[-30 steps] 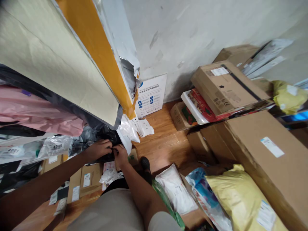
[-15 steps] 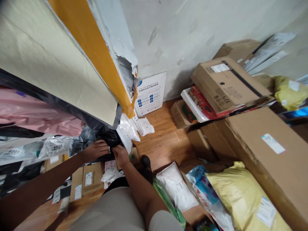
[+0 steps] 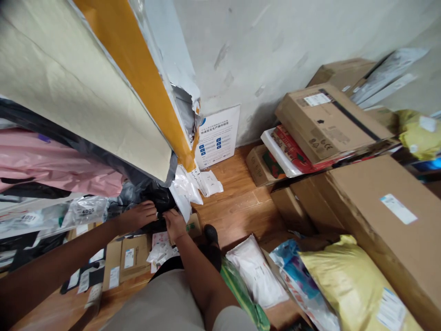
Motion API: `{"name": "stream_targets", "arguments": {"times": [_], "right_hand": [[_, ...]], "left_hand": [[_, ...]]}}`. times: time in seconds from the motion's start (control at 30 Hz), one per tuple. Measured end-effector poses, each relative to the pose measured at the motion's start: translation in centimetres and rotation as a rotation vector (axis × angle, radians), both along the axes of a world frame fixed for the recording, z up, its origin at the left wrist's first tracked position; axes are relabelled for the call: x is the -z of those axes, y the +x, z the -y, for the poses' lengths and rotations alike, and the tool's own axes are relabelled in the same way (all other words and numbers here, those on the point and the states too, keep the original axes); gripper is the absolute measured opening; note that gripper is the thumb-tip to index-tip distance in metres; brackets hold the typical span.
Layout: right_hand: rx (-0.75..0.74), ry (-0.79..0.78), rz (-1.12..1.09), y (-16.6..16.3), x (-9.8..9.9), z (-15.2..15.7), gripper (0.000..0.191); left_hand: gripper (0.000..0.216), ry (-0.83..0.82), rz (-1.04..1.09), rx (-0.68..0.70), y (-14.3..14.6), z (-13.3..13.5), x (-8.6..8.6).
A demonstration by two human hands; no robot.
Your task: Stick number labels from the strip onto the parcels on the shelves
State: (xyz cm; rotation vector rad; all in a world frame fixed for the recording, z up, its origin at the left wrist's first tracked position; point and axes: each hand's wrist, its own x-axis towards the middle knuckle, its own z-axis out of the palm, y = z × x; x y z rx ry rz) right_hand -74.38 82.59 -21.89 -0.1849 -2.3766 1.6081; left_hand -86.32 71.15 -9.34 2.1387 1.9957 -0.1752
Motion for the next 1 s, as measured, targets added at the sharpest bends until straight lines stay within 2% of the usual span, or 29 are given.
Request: {"name": "stream_targets", "arguments": {"times": [0.13,0.23,0.37,0.47,0.6,0.9,1.0], "right_hand": [[0.029,-0.002,-0.010,-0.1,-0.4,0.2,0.025],[0.023,-0.016,-0.009,0.2,-0.7,0.2,0.020],[-0.048,-0.114,0.004,0.3,-1.2,0.2,0.042],[-0.077,-0.062,-0.049,0.3,-1.4,0.1,0.032],[-0.044,0.028,-0.087,0.2,-1.0,0.0,0.019],[-0.009,0.104,-0.120,-0.1,0.1,-0.1,0.029],[-0.013,0.104,-0.117,-0.1,0.1,0.0,0.029]], "left_hand": [[0.012,0.004,-0.081,-0.028,0.5,-0.1,-0.8],[0.008,0.014,-0.061,-0.021,0.6,-0.1,-0.6],[0.009,-0.003,0.059,0.010,0.1,0.0,0.0],[0.010,-0.024,0.113,0.030,-0.5,0.0,0.3],[0.009,0.001,0.122,0.080,-0.8,-0.4,0.7],[0.020,0.014,-0.070,0.040,1.3,-1.3,0.3],[0.020,-0.009,-0.157,-0.045,2.9,-1.2,0.4]]}}
